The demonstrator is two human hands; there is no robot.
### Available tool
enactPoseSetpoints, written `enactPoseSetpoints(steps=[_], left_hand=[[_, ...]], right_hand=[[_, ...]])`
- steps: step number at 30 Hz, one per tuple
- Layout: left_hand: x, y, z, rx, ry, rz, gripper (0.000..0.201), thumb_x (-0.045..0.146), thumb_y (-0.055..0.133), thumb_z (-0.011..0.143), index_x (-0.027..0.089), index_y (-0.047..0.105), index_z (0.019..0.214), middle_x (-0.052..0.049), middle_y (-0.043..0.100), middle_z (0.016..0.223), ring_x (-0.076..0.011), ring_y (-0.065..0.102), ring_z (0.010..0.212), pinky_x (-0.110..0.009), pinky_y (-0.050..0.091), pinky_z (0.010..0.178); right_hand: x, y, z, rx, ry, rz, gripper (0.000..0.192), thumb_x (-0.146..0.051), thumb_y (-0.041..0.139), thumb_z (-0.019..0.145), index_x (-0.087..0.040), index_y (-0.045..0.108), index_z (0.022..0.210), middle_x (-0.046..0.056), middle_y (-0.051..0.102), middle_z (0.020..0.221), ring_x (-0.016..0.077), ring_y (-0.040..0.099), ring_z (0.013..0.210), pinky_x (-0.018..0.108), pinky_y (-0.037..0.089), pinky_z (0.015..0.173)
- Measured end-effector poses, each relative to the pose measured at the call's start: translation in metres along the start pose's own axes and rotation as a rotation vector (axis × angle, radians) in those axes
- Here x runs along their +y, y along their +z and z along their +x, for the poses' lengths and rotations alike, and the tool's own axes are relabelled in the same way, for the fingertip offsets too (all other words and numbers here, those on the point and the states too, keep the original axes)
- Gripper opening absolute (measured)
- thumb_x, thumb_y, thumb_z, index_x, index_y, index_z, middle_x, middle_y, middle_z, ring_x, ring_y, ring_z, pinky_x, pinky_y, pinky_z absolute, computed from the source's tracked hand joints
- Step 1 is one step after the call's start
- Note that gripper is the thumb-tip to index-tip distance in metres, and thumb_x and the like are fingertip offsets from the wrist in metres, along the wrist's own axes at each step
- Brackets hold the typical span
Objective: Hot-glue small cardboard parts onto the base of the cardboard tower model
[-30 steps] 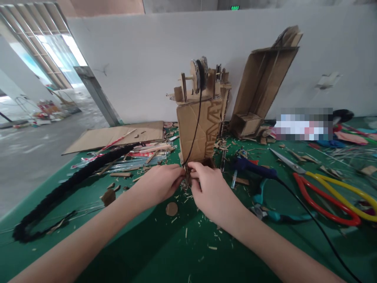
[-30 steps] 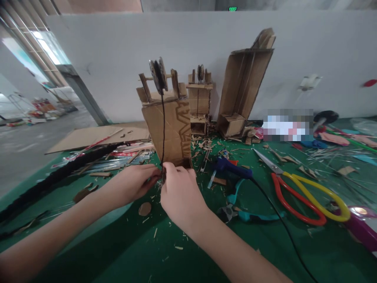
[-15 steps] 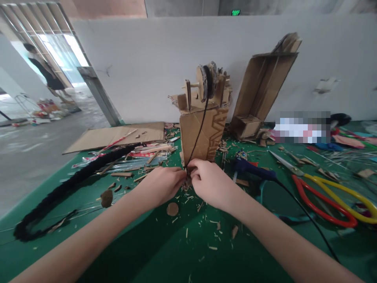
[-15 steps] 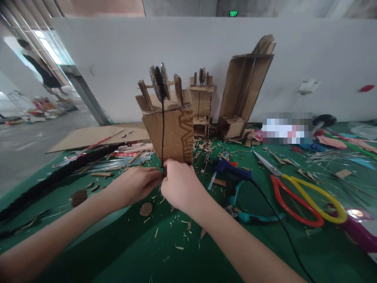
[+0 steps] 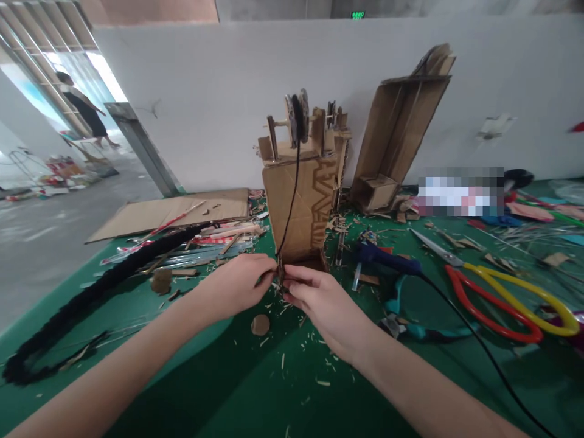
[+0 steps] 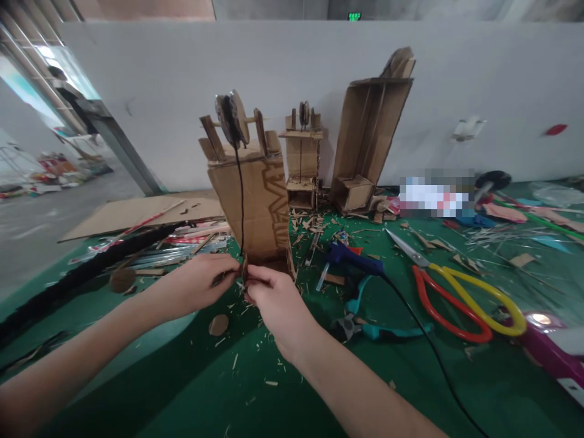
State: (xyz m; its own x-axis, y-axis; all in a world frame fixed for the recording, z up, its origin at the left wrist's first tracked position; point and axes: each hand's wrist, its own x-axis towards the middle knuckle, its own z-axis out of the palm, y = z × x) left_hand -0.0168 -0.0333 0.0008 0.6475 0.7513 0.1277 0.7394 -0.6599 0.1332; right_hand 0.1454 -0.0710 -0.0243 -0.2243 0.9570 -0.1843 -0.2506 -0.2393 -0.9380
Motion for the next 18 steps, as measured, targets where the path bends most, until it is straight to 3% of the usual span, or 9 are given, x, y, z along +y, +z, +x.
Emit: enactPoseSetpoints(steps=[6,13,18], left_hand=[[0.005,0.001,-0.002,-0.044,0.000,0.037,0.021,0.016,0.035,0.086,0.018,0.050,0.071,-0.001,0.054,0.068,-0.0141,0.051,0.062,-0.025,0.036,0.056],[0.007,0.004,-0.002,-0.068,-0.026,0.135,0.021,0.016,0.034,0.086,0.018,0.051,0.074,-0.002,0.055,0.071,-0.0145,0.052,0.062,-0.026,0.034,0.054],[0.010,0.003,-0.001,-0.070,-0.055,0.108,0.020,0.017,0.034,0.086,0.018,0.050,0.074,-0.002,0.055,0.072,-0.0142,0.052,0.062,-0.025,0.033,0.054]], right_hand=[[-0.003,0.000,-0.003,-0.078,-0.071,-0.092,0.033,-0.004,0.046,0.077,-0.016,0.067,0.099,0.007,0.066,0.096,0.0175,0.058,0.094,0.035,0.043,0.089],[-0.016,0.010,-0.006,-0.024,-0.002,-0.146,0.028,-0.004,0.049,0.070,-0.013,0.067,0.091,0.007,0.065,0.089,0.0176,0.057,0.088,0.031,0.043,0.081],[-0.010,0.005,-0.002,-0.061,-0.063,-0.167,0.026,-0.007,0.049,0.073,-0.015,0.066,0.092,0.007,0.066,0.089,0.0170,0.060,0.087,0.031,0.044,0.082]])
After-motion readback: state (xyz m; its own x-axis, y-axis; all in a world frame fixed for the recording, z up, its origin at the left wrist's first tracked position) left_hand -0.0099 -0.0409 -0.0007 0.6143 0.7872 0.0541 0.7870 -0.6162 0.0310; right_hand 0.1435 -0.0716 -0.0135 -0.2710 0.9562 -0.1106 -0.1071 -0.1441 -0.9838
